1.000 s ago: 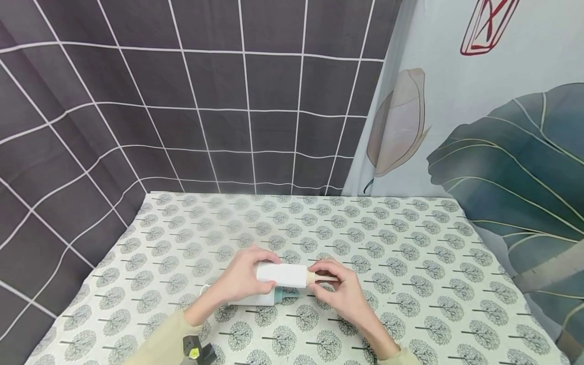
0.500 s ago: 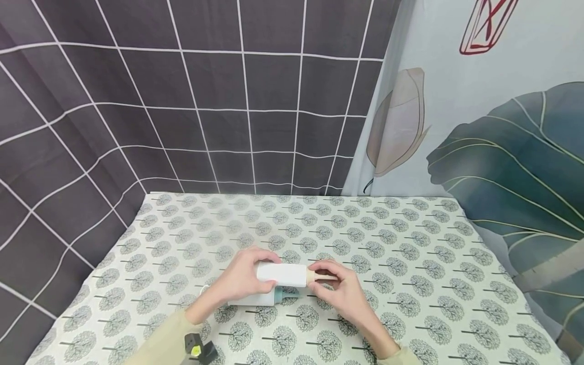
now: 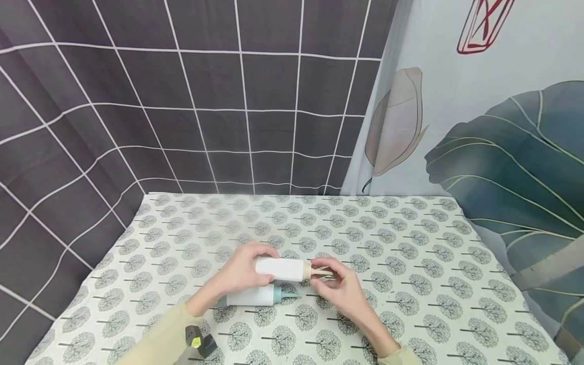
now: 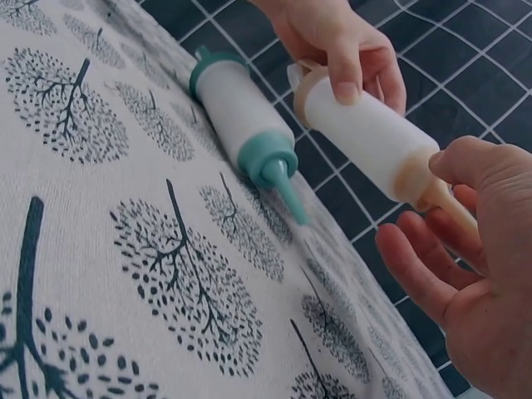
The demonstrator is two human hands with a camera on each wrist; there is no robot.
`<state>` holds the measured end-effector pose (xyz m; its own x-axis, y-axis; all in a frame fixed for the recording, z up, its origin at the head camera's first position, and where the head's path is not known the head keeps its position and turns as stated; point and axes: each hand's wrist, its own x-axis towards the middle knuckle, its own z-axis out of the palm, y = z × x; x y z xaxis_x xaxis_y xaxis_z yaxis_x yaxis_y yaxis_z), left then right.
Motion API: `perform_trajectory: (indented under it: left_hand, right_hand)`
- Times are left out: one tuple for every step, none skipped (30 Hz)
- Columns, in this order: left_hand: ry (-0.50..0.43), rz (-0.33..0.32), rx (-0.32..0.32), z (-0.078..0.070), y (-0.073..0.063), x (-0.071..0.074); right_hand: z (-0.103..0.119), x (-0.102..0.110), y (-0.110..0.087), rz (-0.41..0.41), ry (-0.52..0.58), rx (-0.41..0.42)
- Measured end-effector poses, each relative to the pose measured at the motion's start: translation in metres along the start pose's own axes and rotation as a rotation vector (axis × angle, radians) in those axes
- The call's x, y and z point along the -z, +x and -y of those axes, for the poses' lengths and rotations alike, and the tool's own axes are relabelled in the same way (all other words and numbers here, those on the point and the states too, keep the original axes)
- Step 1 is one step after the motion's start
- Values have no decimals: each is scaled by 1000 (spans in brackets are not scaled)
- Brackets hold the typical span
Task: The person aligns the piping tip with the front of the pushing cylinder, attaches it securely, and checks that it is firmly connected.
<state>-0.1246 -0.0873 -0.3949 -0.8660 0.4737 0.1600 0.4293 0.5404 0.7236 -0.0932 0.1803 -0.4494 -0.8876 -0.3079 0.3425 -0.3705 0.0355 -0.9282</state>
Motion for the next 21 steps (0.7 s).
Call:
perform_trajectory:
  left_hand:
    - [3,-6,3,1,0,0]
    - [7,-12,1,2,1,0]
    - [7,-15,-1,2,1,0]
    - [7,-17,-3,2,1,0]
    - [11,-20,-8,3,1,0]
    - [7,-20,-11,4,1,0]
    - [2,-20,-16,5,2,0]
    - [-1,-19,-20,6,2,0]
    - [-3,-19,-20,7,2,0]
    - [-3,-19,-23,8,3,0]
    - [-1,-20,-26,8,3,0]
    - [-2,-20,-27,9,4,0]
    - [-1,-22,-30,10,4,0]
    - [1,-25,-32,11,5,0]
    - [3,-26,-31,11,5,0]
    - [6,-26,-28,12,5,0]
    - [11,-24,-28,13,6,-1]
    - [14,-20,-25,14,6,-1]
    - [14,-15,-20,15,6,-1]
    - [17,-8,-15,15,7,-1]
    - [19,-1,-8,16,7,-1]
  right_hand:
    - [-1,1,0,5,4,3]
    - [-1,1,0,7,10,-4]
    - [-2,1,0,7,8,-6]
    - [-3,2,0,1,8,-16]
    - [-3,2,0,-6,9,-26]
    - [-3,2,0,-20,9,-35]
    - [-2,2,0,-38,12,-48]
    - [-2,3,0,-62,10,-63]
    - [-2,3,-1,-91,7,-67]
    - [-1,4,-1,-119,7,-69]
    - [-1,5,-1,-146,8,-66]
    - [-1,5,-1,-175,9,-58]
    - [0,6,-1,-200,16,-52]
    - [0,6,-1,-220,18,-43]
    - [0,6,-1,-235,22,-31]
    - [1,6,-1,-248,18,-24]
    - [1,6,-1,-263,17,-16]
    - [2,6,-1,-280,16,-9]
    - [2,6,-1,-294,6,-7]
    - [2,6,-1,-307,-4,-7]
    - [3,6,-1,-322,-18,-8]
